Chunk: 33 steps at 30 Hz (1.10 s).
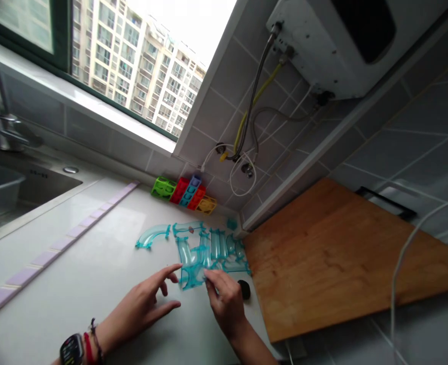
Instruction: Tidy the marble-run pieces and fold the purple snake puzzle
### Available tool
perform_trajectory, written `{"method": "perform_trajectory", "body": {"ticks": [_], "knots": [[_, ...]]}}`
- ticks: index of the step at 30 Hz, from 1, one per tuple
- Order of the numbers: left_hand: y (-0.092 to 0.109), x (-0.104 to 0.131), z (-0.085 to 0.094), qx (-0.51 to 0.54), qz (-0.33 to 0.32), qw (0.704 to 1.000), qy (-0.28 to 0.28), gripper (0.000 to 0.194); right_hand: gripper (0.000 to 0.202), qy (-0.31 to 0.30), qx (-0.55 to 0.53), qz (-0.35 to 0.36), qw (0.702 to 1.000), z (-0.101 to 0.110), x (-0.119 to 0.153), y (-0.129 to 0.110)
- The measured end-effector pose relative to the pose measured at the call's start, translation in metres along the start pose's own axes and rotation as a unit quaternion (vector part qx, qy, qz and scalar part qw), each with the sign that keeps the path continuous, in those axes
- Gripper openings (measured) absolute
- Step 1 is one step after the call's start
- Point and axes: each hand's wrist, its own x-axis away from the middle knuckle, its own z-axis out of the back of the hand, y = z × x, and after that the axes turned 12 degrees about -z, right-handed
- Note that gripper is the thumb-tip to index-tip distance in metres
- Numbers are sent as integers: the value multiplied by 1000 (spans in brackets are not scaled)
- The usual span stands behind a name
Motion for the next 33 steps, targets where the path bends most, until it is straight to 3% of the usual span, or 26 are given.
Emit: {"method": "perform_trajectory", "body": {"ticks": [2,8,17,21,25,30,33], "knots": [[6,1,-1,-19,-27,999,13,80,28,-9,-32,11,999,-5,12,-15],[11,2,4,-25,-78,996,38,57,35,-23,-105,19,994,-12,22,-37],[9,3,9,-5,-48,996,76,44,27,2,-94,-5,996,4,12,-27],[9,0,11,0,-9,987,158,24,24,15,-52,-23,998,10,4,-14],[10,-4,22,38,63,960,271,31,23,-22,-35,-3,999,6,-11,-15],[5,-8,45,79,137,912,379,45,21,-106,9,53,993,-26,-33,-29],[1,-10,58,79,150,894,414,49,20,-134,47,76,987,-50,-45,-34]]}}
